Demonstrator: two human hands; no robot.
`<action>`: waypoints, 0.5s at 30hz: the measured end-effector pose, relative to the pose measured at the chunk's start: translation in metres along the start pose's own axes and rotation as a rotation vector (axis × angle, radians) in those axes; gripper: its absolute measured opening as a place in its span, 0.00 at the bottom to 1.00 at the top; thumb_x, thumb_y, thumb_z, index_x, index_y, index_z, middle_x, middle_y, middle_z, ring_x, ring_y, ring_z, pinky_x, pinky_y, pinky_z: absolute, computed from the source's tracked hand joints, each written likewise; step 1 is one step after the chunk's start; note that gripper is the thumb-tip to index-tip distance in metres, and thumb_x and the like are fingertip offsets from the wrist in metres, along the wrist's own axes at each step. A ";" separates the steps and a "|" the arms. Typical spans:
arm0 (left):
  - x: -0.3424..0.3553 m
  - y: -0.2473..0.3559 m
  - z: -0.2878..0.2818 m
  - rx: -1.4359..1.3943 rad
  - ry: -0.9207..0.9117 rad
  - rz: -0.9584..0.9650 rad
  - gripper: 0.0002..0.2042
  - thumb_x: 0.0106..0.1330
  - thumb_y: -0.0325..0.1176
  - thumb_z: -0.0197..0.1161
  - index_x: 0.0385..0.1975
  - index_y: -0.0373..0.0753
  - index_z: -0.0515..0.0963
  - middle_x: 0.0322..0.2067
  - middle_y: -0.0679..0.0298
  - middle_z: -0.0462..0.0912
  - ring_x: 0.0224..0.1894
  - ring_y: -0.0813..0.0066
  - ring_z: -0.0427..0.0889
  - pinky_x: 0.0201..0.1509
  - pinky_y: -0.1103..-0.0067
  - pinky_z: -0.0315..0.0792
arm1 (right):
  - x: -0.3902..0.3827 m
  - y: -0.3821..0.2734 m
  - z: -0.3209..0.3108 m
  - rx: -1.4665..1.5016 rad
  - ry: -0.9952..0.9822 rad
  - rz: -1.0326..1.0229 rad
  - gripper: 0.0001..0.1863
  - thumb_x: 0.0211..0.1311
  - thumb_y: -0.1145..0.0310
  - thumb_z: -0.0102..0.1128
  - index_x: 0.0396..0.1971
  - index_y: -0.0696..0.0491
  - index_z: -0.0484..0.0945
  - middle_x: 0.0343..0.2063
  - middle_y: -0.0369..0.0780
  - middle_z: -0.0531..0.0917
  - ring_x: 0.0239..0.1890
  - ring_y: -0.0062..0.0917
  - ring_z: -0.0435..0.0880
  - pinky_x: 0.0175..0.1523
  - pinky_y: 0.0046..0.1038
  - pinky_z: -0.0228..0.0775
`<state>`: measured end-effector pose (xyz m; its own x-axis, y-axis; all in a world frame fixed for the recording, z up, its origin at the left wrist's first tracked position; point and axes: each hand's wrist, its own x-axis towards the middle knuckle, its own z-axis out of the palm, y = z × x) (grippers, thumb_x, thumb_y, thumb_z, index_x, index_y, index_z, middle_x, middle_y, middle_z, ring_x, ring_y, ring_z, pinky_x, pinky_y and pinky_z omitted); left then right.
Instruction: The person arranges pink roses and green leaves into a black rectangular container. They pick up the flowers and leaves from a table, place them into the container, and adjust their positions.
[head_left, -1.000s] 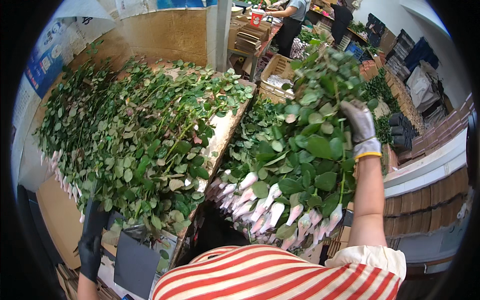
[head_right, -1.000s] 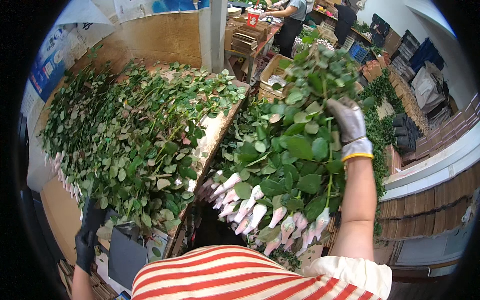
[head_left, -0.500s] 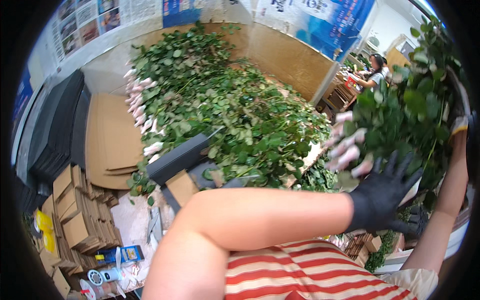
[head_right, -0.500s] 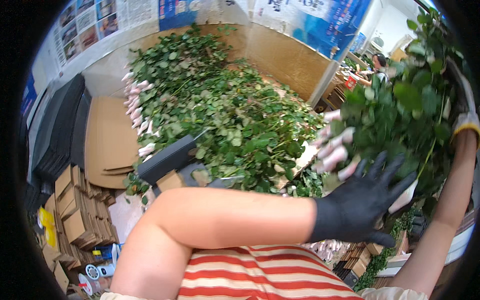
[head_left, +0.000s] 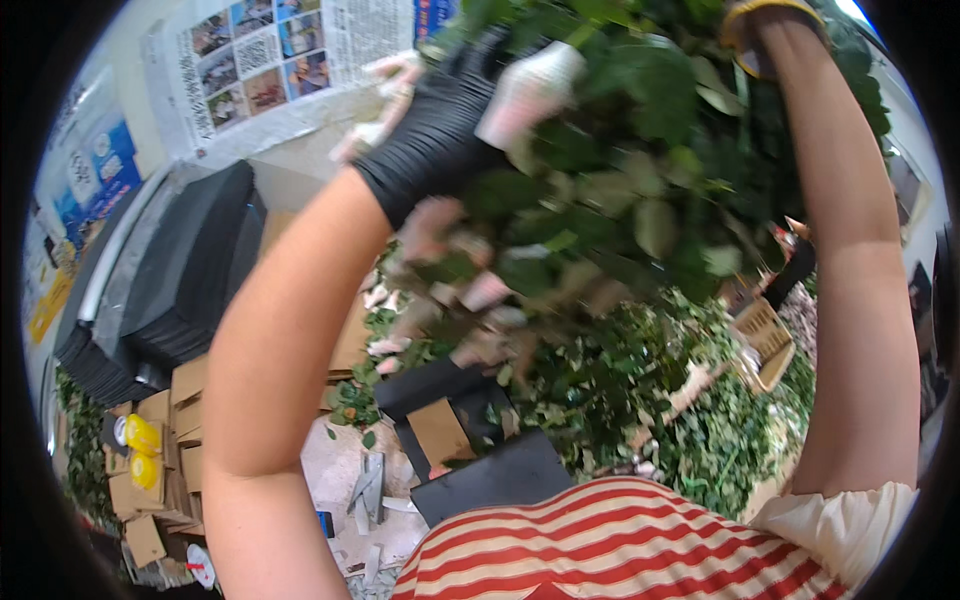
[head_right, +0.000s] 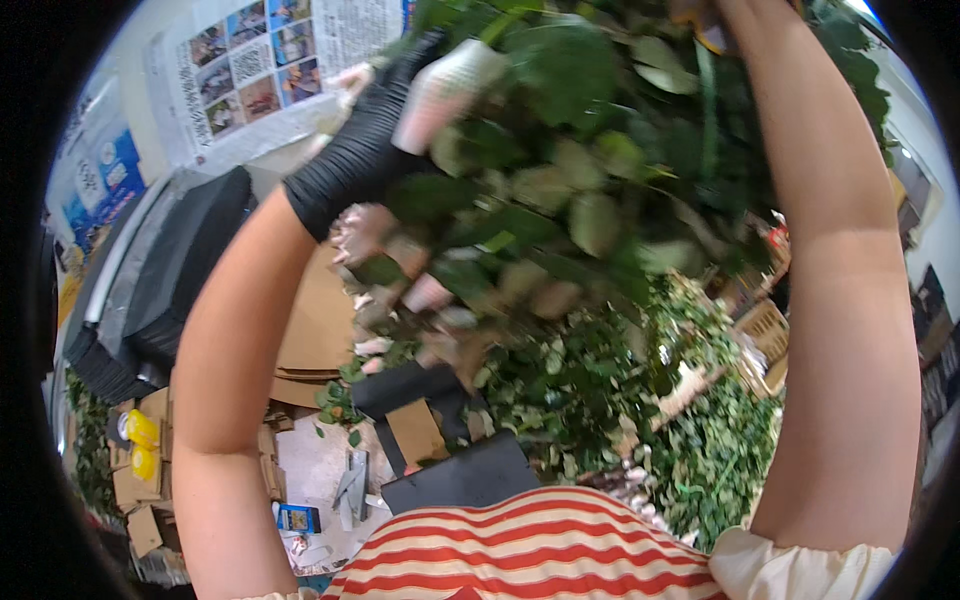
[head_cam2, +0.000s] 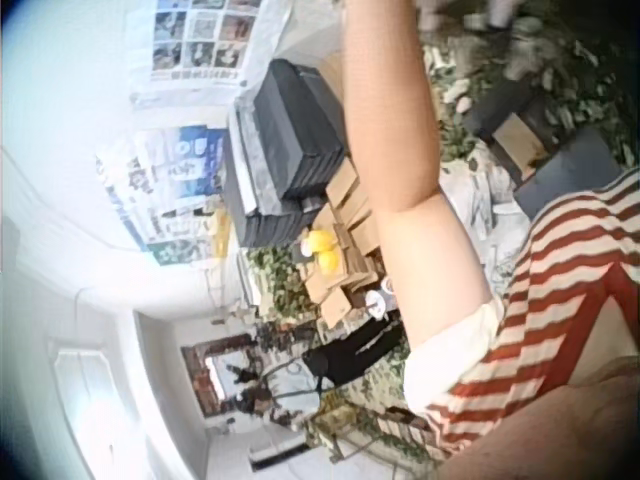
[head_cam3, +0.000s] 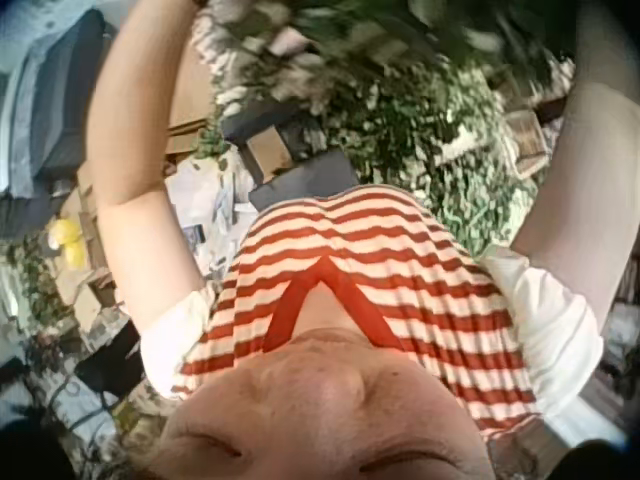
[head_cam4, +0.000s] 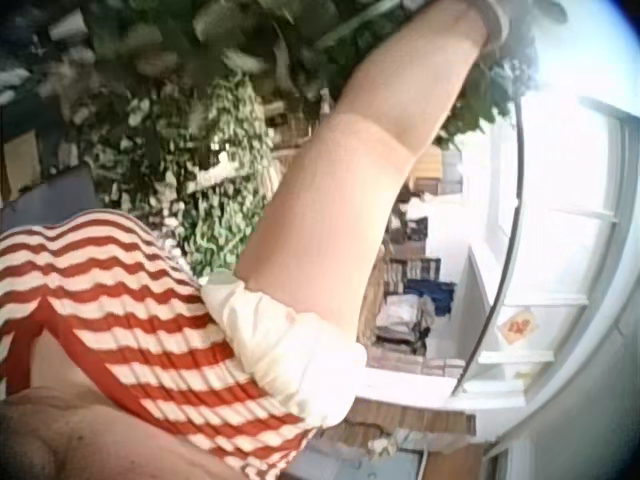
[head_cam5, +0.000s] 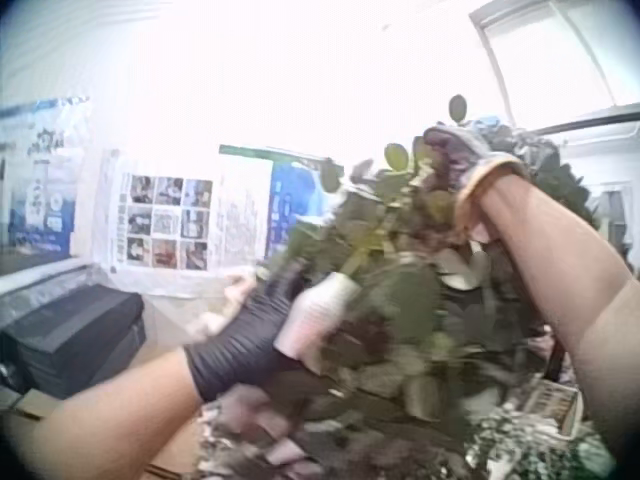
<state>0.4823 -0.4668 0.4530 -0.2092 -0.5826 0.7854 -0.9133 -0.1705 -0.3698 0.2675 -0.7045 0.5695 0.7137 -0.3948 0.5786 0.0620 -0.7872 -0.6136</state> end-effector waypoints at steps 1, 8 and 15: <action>0.006 -0.035 -0.004 0.120 -0.047 0.005 0.38 0.55 0.46 0.69 0.69 0.54 0.64 0.68 0.45 0.61 0.69 0.40 0.61 0.72 0.58 0.59 | 0.026 0.001 0.018 0.027 -0.025 -0.044 0.31 0.68 0.50 0.54 0.63 0.57 0.71 0.55 0.48 0.80 0.59 0.33 0.79 0.59 0.37 0.73; -0.023 -0.135 0.026 1.017 0.041 -0.120 0.38 0.59 0.38 0.60 0.73 0.67 0.56 0.68 0.60 0.61 0.71 0.46 0.58 0.68 0.44 0.57 | 0.143 0.064 0.126 0.090 -0.013 -0.218 0.36 0.67 0.45 0.53 0.64 0.59 0.69 0.56 0.51 0.79 0.60 0.36 0.78 0.59 0.39 0.73; -0.212 -0.045 0.145 0.324 -1.532 -0.683 0.22 0.70 0.38 0.49 0.64 0.45 0.68 0.65 0.51 0.61 0.67 0.49 0.60 0.68 0.60 0.58 | 0.009 0.204 0.371 0.180 -0.323 0.472 0.41 0.65 0.40 0.53 0.64 0.62 0.67 0.56 0.55 0.79 0.61 0.40 0.78 0.59 0.42 0.74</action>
<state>0.6184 -0.4513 0.2309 0.8385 -0.4809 -0.2563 -0.5446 -0.7236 -0.4241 0.5449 -0.6928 0.2505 0.8671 -0.4960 0.0456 -0.2166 -0.4578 -0.8623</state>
